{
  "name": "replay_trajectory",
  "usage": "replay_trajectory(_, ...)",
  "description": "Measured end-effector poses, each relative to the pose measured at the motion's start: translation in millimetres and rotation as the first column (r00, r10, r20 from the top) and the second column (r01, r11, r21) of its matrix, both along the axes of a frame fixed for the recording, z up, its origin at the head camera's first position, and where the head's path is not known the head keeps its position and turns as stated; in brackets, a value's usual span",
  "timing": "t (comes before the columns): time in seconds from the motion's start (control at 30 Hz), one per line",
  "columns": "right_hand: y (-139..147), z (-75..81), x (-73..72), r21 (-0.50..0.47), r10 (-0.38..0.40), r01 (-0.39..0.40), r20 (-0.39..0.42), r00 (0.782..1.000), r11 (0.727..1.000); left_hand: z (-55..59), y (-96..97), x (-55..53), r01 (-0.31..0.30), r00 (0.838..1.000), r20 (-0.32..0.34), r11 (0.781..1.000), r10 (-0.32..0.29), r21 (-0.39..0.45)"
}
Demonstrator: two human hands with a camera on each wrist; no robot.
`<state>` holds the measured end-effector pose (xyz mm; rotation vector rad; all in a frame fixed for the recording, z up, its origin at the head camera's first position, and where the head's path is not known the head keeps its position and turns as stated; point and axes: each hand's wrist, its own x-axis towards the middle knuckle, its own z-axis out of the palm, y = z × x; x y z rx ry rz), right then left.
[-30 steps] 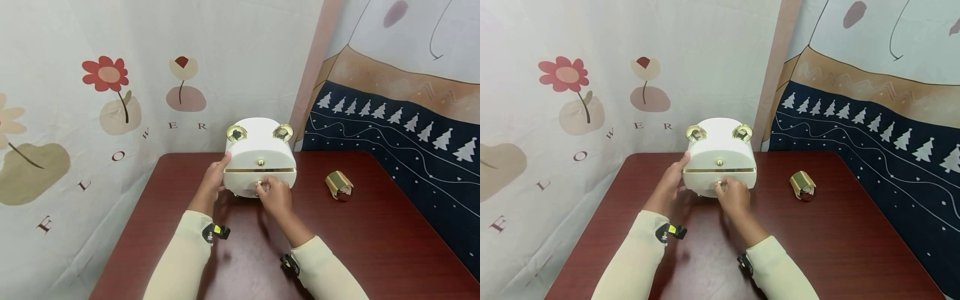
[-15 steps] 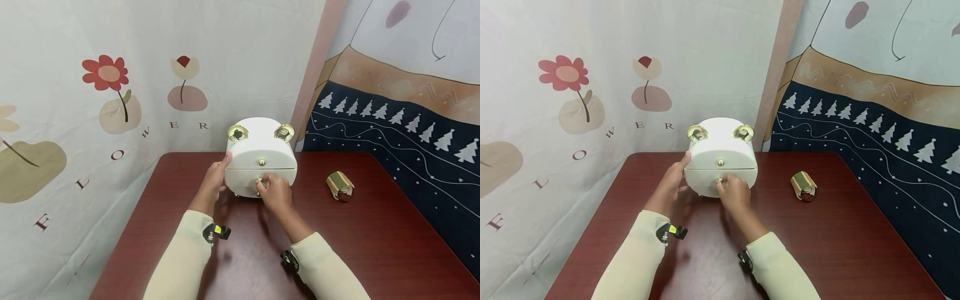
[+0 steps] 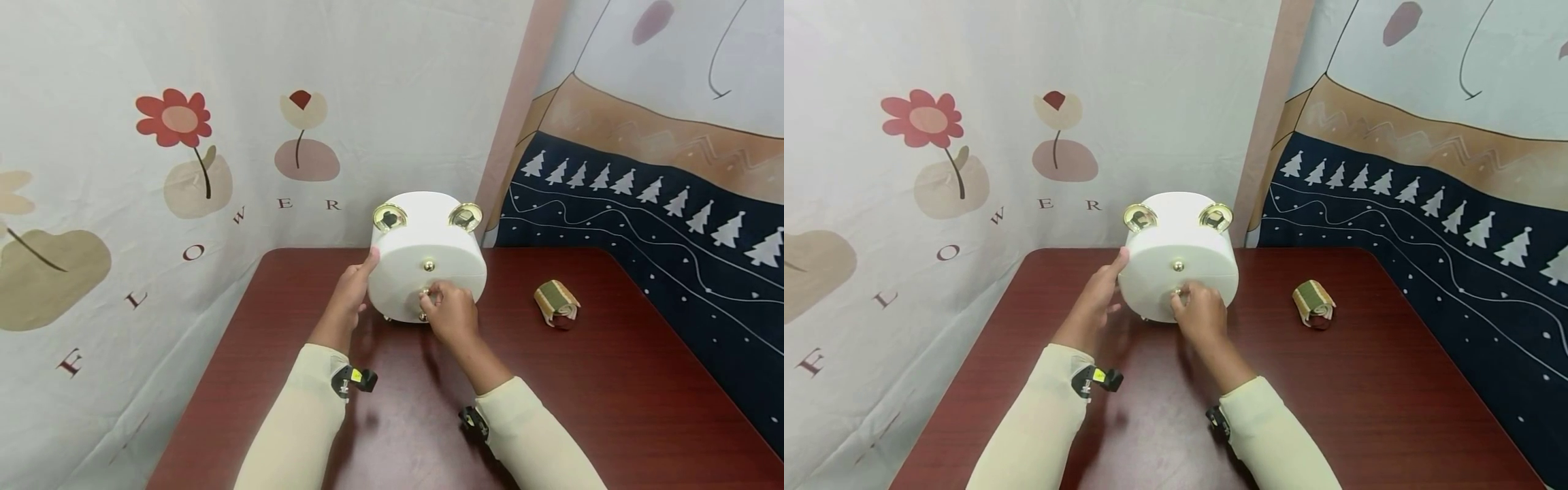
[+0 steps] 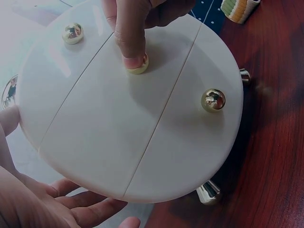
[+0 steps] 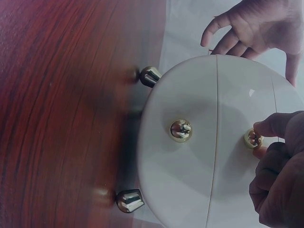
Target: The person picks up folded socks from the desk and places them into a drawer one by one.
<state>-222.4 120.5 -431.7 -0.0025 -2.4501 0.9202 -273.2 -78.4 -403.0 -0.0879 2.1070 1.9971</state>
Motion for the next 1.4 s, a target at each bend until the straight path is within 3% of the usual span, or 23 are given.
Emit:
replay_trajectory(0.43,-0.6,-5.0,2.3,-0.057,-0.003,0.001,-0.019,1.0,0.998,0.4,2.2,2.8,-0.028,1.0,0.001,1.0,0.028,-0.007)
replay_trajectory(0.83,0.6,-10.8,6.1,-0.057,0.001,-0.005,-0.065,0.998,0.998,-1.5,0.5,2.7,-0.029,0.999,-0.045,0.998,0.026,-0.058)
replay_trajectory(0.93,0.8,-12.7,8.1,-0.057,-0.011,0.01,-0.016,1.0,0.998,-1.4,0.2,2.7,-0.028,0.999,-0.048,0.996,0.024,-0.085)
replay_trajectory(1.03,0.8,-15.1,8.1,-0.039,-0.033,0.036,0.085,0.996,0.999,-1.1,0.2,2.7,-0.025,0.999,-0.046,0.996,0.02,-0.09)
replay_trajectory(1.23,0.8,-22.0,3.6,-0.013,-0.058,0.066,0.333,0.941,0.998,-0.9,-0.3,3.3,-0.024,0.999,-0.035,0.995,0.02,-0.095)
replay_trajectory(1.4,-1.5,-30.0,0.0,-0.001,-0.065,0.071,0.401,0.914,0.997,-2.3,-0.1,2.8,-0.029,0.999,-0.039,0.995,0.025,-0.096)
